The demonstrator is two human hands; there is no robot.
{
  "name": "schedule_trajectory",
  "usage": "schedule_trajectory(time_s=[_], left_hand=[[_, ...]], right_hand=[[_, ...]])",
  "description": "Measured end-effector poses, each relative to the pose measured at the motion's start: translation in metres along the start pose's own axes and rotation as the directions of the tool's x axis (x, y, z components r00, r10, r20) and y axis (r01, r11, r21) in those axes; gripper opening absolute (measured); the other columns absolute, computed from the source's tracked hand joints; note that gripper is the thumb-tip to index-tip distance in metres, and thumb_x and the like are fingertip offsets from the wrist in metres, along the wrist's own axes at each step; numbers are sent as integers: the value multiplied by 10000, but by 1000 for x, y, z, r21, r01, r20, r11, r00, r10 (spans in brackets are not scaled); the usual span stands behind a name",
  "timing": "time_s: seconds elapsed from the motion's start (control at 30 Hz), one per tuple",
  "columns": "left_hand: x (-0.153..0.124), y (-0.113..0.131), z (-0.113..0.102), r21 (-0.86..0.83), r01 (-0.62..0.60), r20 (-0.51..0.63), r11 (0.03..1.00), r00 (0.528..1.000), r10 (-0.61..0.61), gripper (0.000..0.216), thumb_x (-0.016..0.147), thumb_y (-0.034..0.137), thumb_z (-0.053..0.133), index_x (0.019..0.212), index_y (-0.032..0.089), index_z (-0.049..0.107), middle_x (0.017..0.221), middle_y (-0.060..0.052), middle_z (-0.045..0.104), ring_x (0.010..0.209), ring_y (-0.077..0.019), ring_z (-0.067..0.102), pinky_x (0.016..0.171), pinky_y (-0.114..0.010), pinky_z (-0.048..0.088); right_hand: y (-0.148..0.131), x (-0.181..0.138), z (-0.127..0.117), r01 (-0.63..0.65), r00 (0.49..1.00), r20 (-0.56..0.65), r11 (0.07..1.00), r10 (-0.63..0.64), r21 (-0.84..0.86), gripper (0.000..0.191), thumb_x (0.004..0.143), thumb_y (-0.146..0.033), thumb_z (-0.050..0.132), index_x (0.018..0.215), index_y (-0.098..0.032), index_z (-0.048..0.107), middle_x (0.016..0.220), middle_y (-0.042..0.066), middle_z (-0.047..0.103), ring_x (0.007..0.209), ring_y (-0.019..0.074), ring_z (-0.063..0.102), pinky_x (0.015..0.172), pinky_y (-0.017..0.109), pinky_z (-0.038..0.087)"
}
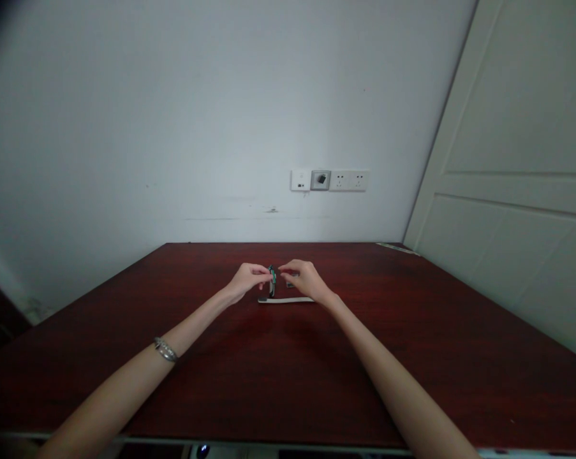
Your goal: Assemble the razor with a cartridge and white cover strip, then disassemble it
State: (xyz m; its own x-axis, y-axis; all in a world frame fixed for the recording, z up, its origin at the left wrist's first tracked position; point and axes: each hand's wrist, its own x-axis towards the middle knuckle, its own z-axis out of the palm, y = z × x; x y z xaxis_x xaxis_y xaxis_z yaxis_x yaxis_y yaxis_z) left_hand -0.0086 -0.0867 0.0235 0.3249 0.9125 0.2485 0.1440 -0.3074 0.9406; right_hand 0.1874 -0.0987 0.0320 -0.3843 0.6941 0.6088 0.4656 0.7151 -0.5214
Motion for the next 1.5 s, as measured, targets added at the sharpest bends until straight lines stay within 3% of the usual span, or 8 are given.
schedule_trajectory(time_s=[0.23,0.63,0.83,0.97,1.1,1.17,1.23,1.5], left_hand=[[-3,8,13,-388,32,-129,921,988,-88,240,560,283,746,666,79,677,631,-47,609,529,-70,485,502,-200,398],[-5,9,19,-498,36,-202,867,967,-156,281,534,274,766,718,81,675,666,-47,626,516,-53,476,495,-195,377],[-8,9,29,-481,3,-250,877,958,-140,262,580,294,731,732,89,672,640,-37,598,507,-52,461,468,-187,366],[-5,5,26,-389,-38,-282,920,956,-79,330,623,333,704,835,83,666,703,-59,617,527,-68,488,479,-200,395],[-1,7,5,-28,-226,-268,974,940,210,391,679,330,672,1013,130,631,777,-51,623,635,-111,537,513,-213,422],[-1,9,-9,222,-351,-191,910,900,393,362,700,300,665,1032,157,635,827,-47,617,674,-108,536,577,-223,435],[-1,11,-19,370,-411,-93,833,876,474,342,732,297,641,1051,175,633,861,-53,613,703,-115,540,576,-222,429],[-3,8,-20,572,-525,123,630,814,567,250,820,297,548,1021,190,651,941,-87,620,857,-166,554,716,-287,457]], right_hand=[[-7,0,8,29,994,-108,1000,-29,-9,146,775,-237,573,834,-194,699,829,54,684,763,160,616,706,269,467],[-7,-4,25,-108,970,-199,978,143,180,233,726,-302,605,903,-169,677,864,64,687,719,179,627,600,273,511],[-10,-6,28,-154,944,-257,965,207,211,254,733,-374,601,849,-164,684,767,62,678,544,134,584,469,233,490],[-10,-4,25,-175,938,-246,945,245,276,315,716,-427,606,858,-157,687,808,70,680,497,125,564,403,234,479],[-8,-2,19,-173,933,-251,933,258,317,336,710,-438,607,859,-148,689,861,86,684,467,117,559,410,244,479],[-8,-1,16,-189,931,-236,922,277,339,338,703,-433,613,859,-143,689,852,87,687,430,105,541,403,245,472],[-8,0,14,-212,930,-211,908,301,360,339,694,-430,621,861,-143,691,837,83,691,418,102,536,400,244,471],[-6,1,13,-222,950,-128,904,285,366,357,682,-453,626,839,-142,700,769,63,689,407,85,512,394,228,460]])
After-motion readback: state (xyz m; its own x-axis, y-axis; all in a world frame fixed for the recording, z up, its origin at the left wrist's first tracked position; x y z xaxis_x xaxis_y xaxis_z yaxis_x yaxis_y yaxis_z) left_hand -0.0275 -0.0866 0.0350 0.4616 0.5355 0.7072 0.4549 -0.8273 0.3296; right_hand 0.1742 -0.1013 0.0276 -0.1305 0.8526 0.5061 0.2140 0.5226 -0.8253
